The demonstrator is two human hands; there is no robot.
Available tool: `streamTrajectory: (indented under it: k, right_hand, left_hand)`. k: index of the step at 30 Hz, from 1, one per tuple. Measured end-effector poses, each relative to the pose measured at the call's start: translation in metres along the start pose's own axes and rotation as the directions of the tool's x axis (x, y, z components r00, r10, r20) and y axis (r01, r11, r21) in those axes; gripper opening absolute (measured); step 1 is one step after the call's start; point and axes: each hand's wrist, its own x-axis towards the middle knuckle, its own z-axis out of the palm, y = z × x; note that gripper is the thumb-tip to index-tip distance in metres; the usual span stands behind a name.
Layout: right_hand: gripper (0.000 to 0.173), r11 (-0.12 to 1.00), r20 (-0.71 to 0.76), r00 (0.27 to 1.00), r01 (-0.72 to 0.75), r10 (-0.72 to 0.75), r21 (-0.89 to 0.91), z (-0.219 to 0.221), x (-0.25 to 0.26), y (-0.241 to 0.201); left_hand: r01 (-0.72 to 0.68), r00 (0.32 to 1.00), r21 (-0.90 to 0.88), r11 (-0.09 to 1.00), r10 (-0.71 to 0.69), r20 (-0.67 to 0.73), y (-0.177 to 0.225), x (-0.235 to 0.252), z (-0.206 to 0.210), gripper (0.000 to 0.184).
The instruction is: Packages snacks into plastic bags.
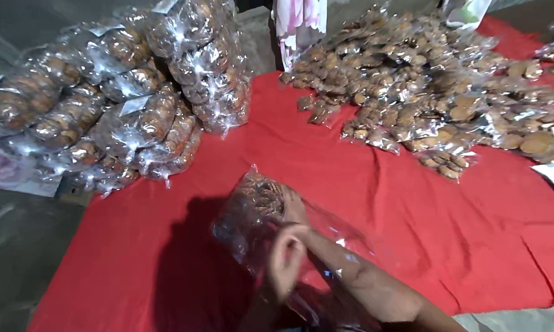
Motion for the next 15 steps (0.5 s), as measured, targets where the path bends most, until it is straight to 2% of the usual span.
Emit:
streamTrajectory:
  k: [1, 2, 3, 4, 5, 7, 9, 10, 11, 12, 13, 14, 15]
  right_hand:
    - [0.088, 0.999, 0.052, 0.998, -0.039, 0.038, 0.015, 0.029, 0.01, 0.029]
    - [0.101, 0.994, 0.153, 0.982, -0.113, 0.113, -0.005, 0.044, 0.019, 0.041]
    - [0.104, 0.99, 0.19, 0.972, -0.138, 0.139, -0.02, 0.054, 0.024, 0.045]
    - [0.099, 0.992, 0.173, 0.977, -0.123, 0.127, -0.036, 0.061, 0.027, 0.048]
    - [0.094, 0.992, 0.197, 0.973, -0.121, 0.125, -0.03, 0.061, 0.03, 0.049]
    - [0.094, 0.995, 0.262, 0.96, -0.098, 0.096, -0.004, 0.055, 0.029, 0.05]
    - [0.097, 0.998, 0.35, 0.936, -0.054, 0.036, 0.042, 0.04, 0.009, 0.05]
    - [0.085, 0.998, 0.424, 0.906, -0.028, 0.0, 0.059, 0.025, -0.008, 0.046]
    - [0.066, 0.999, 0.531, 0.847, -0.019, -0.005, 0.04, 0.002, -0.028, 0.039]
    - [0.053, 0.999, 0.667, 0.745, -0.03, 0.013, 0.014, -0.026, -0.046, 0.034]
    - [0.042, 1.0, 0.773, 0.634, -0.031, 0.02, 0.001, -0.053, -0.061, 0.035]
    - [0.037, 0.994, 0.836, 0.549, -0.092, 0.004, 0.056, -0.084, -0.067, 0.042]
    - [0.035, 0.97, 0.846, 0.529, -0.167, -0.064, 0.177, -0.115, -0.065, 0.057]
  left_hand:
    - [0.086, 0.988, 0.119, 0.989, -0.069, -0.138, -0.028, 0.002, -0.016, 0.031]
    - [0.183, 0.968, 0.182, 0.966, -0.145, -0.203, -0.056, 0.001, -0.029, 0.031]
    - [0.27, 0.948, 0.158, 0.95, -0.234, -0.217, -0.082, -0.003, -0.037, 0.032]
    - [0.335, 0.926, 0.071, 0.94, -0.314, -0.208, -0.103, -0.007, -0.04, 0.033]
    - [0.343, 0.919, -0.007, 0.939, -0.337, -0.207, -0.119, -0.009, -0.039, 0.034]
    - [0.264, 0.952, 0.047, 0.963, -0.252, -0.172, -0.131, -0.008, -0.036, 0.038]
    - [0.2, 0.978, 0.27, 0.942, -0.173, -0.121, -0.124, -0.003, -0.032, 0.042]
    - [0.159, 0.986, 0.394, 0.905, -0.13, -0.1, -0.121, 0.001, -0.03, 0.042]
    - [0.139, 0.99, 0.498, 0.856, -0.113, -0.082, -0.118, 0.006, -0.027, 0.043]
    - [0.146, 0.989, 0.591, 0.794, -0.127, -0.073, -0.119, 0.011, -0.022, 0.045]
    - [0.176, 0.982, 0.676, 0.716, -0.173, -0.073, -0.116, 0.017, -0.015, 0.046]
    - [0.209, 0.971, 0.74, 0.639, -0.227, -0.078, -0.113, 0.023, -0.007, 0.048]
    - [0.226, 0.963, 0.778, 0.586, -0.254, -0.088, -0.112, 0.029, -0.001, 0.048]
